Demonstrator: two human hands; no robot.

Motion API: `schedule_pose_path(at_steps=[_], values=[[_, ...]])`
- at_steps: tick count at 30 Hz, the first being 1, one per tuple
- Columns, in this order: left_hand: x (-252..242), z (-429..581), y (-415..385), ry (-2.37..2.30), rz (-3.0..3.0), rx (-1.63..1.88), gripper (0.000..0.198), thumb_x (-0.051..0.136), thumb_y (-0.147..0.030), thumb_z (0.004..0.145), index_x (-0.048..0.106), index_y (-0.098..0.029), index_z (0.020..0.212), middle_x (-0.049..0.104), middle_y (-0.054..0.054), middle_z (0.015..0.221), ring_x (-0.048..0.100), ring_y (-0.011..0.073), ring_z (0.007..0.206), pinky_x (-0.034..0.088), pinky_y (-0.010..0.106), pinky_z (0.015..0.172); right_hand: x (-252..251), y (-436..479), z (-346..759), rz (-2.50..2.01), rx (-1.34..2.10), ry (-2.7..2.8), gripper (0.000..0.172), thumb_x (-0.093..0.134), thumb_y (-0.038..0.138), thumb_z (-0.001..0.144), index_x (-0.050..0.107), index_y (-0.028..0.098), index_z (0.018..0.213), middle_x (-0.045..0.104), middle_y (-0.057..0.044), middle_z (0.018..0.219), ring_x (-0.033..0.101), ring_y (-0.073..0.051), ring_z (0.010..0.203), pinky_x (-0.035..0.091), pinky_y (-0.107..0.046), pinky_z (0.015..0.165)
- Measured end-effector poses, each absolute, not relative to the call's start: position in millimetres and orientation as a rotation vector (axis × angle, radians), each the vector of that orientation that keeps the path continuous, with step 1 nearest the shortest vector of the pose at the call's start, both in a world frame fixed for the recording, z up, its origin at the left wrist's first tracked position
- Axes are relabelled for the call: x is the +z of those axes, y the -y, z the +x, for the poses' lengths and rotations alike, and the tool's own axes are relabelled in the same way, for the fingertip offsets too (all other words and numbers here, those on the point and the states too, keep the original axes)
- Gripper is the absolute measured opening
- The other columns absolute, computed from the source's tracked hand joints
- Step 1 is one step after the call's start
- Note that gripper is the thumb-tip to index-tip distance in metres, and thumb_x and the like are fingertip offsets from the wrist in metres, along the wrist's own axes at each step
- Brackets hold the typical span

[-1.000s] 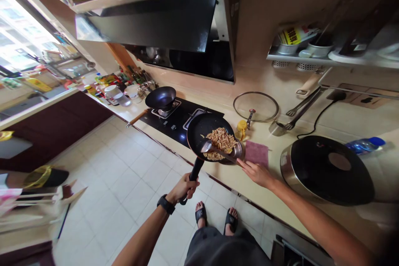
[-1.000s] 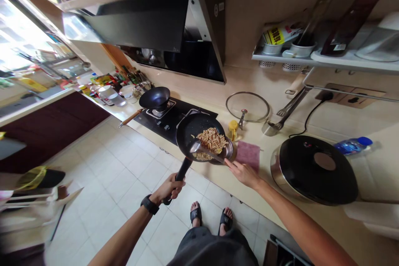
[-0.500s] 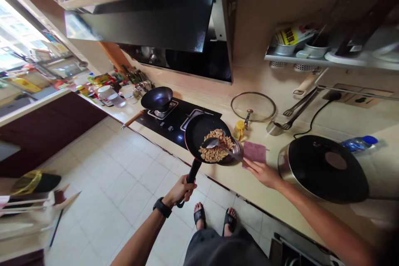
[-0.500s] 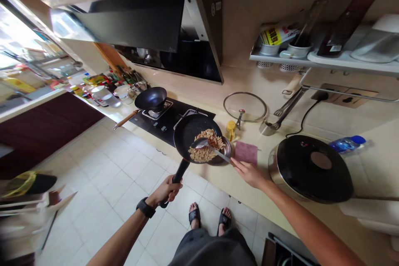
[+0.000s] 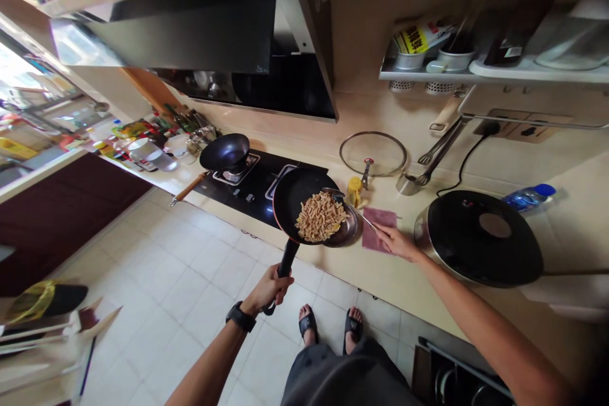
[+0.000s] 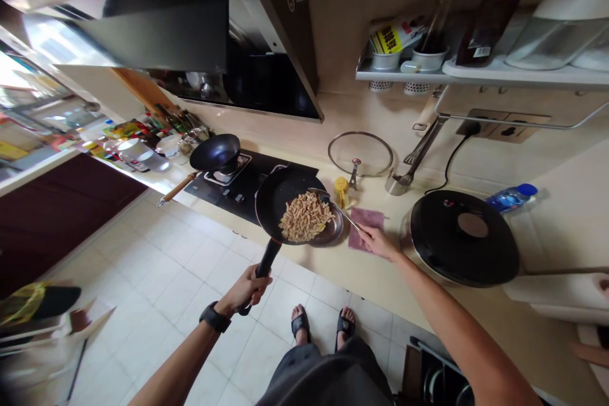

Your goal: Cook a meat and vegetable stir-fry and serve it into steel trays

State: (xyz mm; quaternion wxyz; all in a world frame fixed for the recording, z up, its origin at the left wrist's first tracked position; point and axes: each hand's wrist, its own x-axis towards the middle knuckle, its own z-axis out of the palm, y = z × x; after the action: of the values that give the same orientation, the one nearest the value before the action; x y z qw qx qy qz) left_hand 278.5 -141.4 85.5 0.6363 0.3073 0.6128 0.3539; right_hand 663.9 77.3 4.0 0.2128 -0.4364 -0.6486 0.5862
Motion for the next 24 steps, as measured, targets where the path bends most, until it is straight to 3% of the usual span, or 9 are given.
schedule_pose_path(at_steps=[7, 24], values=[[85, 282, 139, -1.433, 0.786, 0.813, 0.036, 0.076, -0.037, 0.074, 0.044, -0.024, 0.078, 0.047, -0.01, 0.037, 0.037, 0.0073, 0.027, 0.025, 0.017, 0.032, 11, -67, 680, -1.218, 1.653, 1.791, 0.073, 0.054, 0.058, 0.094, 0.055, 0.012, 0.151, 0.06, 0.002, 0.07, 0.04, -0.008, 0.046, 0.03, -0.02, 0.043], [78, 291, 136, -1.46, 0.827, 0.799, 0.034, 0.073, -0.036, 0.075, 0.041, -0.024, 0.082, 0.047, -0.012, 0.038, 0.036, 0.0071, 0.028, 0.03, 0.018, 0.032, 18, -47, 700, -1.326, 1.737, 1.772, 0.076, 0.056, 0.06, 0.093, 0.054, 0.013, 0.153, 0.058, 0.003, 0.072, 0.037, -0.007, 0.047, 0.027, -0.02, 0.043]])
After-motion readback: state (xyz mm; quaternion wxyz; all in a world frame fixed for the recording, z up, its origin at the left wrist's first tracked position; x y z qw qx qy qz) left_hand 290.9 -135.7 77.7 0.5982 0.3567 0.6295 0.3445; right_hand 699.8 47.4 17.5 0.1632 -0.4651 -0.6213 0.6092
